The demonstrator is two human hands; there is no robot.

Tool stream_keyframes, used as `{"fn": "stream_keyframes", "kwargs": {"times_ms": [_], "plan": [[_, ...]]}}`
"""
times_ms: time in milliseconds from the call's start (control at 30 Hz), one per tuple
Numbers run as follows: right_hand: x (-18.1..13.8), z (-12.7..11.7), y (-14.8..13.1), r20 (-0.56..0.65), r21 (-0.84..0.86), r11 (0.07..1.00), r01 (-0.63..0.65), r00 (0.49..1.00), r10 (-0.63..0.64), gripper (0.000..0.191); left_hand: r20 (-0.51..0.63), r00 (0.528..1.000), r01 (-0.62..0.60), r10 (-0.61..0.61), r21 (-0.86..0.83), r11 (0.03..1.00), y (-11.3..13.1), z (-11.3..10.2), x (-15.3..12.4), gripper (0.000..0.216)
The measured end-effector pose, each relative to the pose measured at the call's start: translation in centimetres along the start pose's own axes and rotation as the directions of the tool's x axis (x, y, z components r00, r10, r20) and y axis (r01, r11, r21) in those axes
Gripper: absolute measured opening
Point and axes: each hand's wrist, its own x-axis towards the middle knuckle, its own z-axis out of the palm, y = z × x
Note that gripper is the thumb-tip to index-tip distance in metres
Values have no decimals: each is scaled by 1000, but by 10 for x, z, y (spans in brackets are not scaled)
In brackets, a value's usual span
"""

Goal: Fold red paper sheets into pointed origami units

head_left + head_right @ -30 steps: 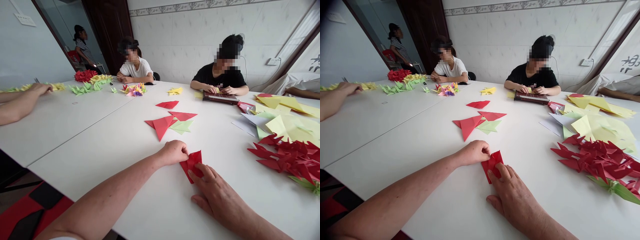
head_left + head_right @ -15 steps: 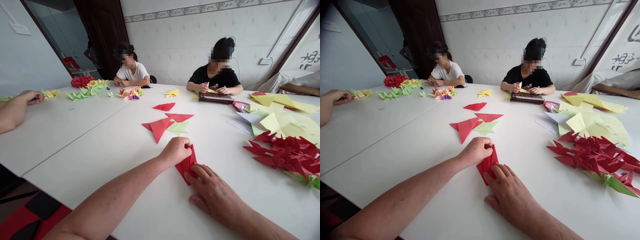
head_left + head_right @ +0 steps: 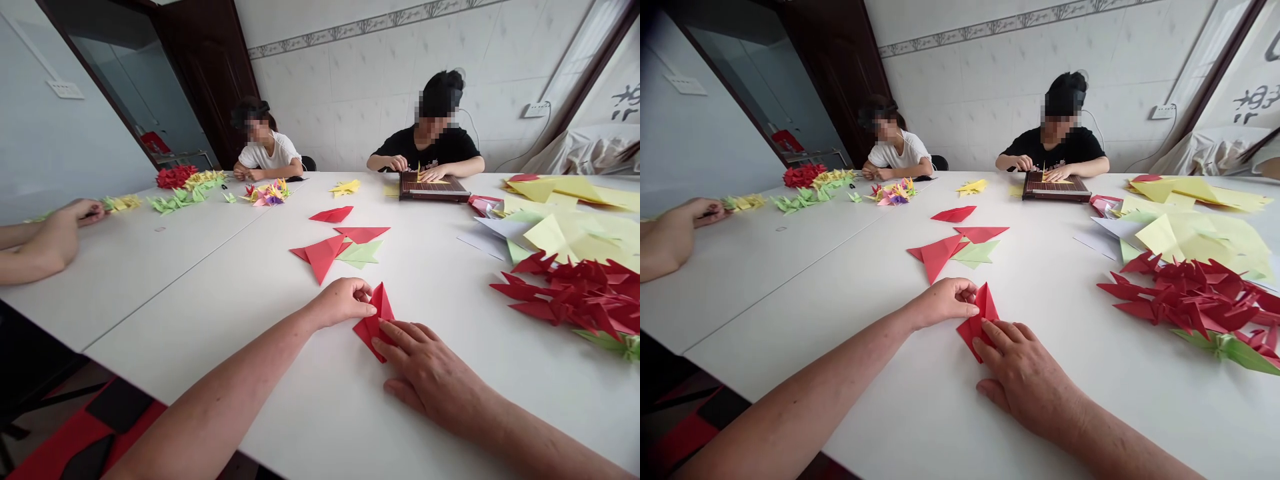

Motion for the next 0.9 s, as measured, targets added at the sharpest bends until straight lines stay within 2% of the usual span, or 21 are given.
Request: {"fn": "stream_keyframes", "kwargs": {"times_ms": [100,233,367,533,700,800,900], "plan": [[-1,2,1,-38,24,1000,-10,999,11,42,67,996,-52,50,26,998,-4,-1,-6,9],[0,2,0,-37,101,989,-111,993,115,42,99,992,-85,77,71,994,-6,1,-11,14],[0,3,0,-49,75,992,-106,993,110,41,58,998,-48,37,190,981,-7,2,-18,14],[-1,4,1,-33,44,994,-101,994,102,41,65,997,-56,46,147,988,-8,8,-19,35],[3,-2,-1,35,40,992,-117,993,116,40,71,997,-43,34,129,991,-6,5,-19,36],[6,-4,-1,46,44,994,-100,994,98,48,64,997,-38,30,136,990,0,3,-19,29],[10,-4,-1,39,26,996,-87,996,86,59,-23,1000,13,-9,184,983,5,8,-17,28]]}}
